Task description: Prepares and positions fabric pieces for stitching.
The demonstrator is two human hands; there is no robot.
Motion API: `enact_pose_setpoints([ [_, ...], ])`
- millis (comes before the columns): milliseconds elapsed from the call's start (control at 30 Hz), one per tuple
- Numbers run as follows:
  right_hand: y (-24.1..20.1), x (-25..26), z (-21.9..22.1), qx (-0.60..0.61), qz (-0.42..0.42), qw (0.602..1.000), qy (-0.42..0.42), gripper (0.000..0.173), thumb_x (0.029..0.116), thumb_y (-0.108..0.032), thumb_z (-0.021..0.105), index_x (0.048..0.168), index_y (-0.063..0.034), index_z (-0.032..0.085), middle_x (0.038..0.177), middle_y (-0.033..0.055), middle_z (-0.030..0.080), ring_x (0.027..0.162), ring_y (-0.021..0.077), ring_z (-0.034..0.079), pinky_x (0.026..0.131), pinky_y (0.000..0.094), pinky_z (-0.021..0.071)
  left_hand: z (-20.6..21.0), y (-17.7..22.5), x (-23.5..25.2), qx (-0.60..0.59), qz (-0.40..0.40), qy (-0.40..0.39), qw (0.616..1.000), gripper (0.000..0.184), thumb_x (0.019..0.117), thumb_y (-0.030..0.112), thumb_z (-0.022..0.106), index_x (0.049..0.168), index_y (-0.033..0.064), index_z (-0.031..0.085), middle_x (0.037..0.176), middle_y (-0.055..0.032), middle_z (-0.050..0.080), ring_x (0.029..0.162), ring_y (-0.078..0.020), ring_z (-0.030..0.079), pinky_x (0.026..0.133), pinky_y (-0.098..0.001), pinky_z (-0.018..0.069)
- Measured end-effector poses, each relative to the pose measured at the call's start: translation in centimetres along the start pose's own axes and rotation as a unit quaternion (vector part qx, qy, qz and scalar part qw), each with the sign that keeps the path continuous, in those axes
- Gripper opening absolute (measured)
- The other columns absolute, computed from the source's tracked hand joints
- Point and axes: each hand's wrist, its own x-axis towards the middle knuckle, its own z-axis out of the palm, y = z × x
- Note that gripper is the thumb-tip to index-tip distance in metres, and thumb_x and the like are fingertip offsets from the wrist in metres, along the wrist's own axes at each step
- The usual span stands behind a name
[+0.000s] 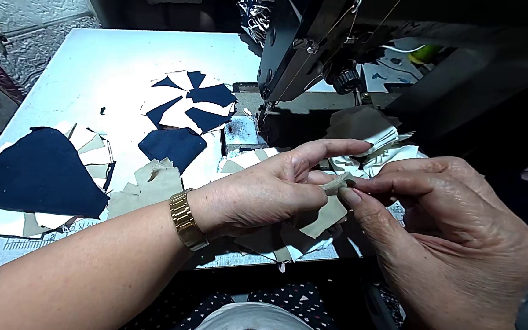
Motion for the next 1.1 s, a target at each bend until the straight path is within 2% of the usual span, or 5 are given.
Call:
enact_pose_setpoints([
  [367,-0.4,0.1,-0.1,-0.105,-0.086,0.99,-0.037,0.008,0.0953,-0.009,0.063,0.098,-0.002,0.067,0.107,0.008,0.056,0.103,0.0088,0.056,0.088,0.0186,0.0475,0.2,0.2,0.0,-0.022,-0.011,0.007,1.0,0.062,0.0985,-0.012,0.039,0.156,0.0104,0.036,0.12,-0.0126,0.063,0.091,-0.0089,0.065,0.076,-0.0225,0.0544],
  [533,-1.1,0.2,-0.5,-0.073,-0.098,0.99,-0.071,0.006,0.1002,-0.012,0.057,0.102,-0.0064,0.06,0.11,0.0063,0.063,0.109,0.0114,0.06,0.092,0.0254,0.051,0.2,0.2,-0.1,-0.027,-0.025,0.028,0.999,0.058,0.0994,-0.009,0.038,0.152,0.0143,0.043,0.128,-0.0104,0.061,0.089,-0.0065,0.063,0.073,-0.0201,0.0525],
  [633,-1.3,0.4,-0.4,-0.059,-0.075,0.994,-0.051,0.007,0.0995,-0.01,0.06,0.105,-0.0049,0.063,0.102,0.0028,0.066,0.099,0.0058,0.065,0.087,0.0223,0.0551,0.2,0.2,-0.1,-0.056,-0.026,0.012,0.998,0.054,0.0991,-0.01,0.038,0.148,0.0089,0.048,0.125,-0.0106,0.062,0.091,-0.0084,0.064,0.075,-0.0224,0.0546],
  [933,-1.1,1.9,-2.0,-0.008,-0.008,0.999,-0.041,0.02,0.0976,-0.012,0.064,0.116,-0.0055,0.066,0.106,-0.0017,0.069,0.092,0.0058,0.067,0.083,0.0235,0.0584,0.0,0.2,-0.2,-0.072,-0.042,-0.002,0.997,0.017,0.1045,0.0,0.049,0.117,-0.0025,0.06,0.1,-0.012,0.069,0.091,-0.0166,0.07,0.084,-0.0318,0.0594],
  [1100,-0.9,2.1,-2.5,0.037,0.01,0.998,-0.051,0.021,0.0981,-0.012,0.066,0.118,-0.006,0.065,0.106,-0.0033,0.069,0.09,0.0051,0.068,0.082,0.0223,0.0591,-0.3,0.4,-0.2,-0.019,-0.037,0.006,0.999,0.018,0.1068,0.011,0.05,0.095,0.0057,0.063,0.086,-0.0026,0.066,0.073,-0.0055,0.063,0.06,-0.0191,0.0516],
])
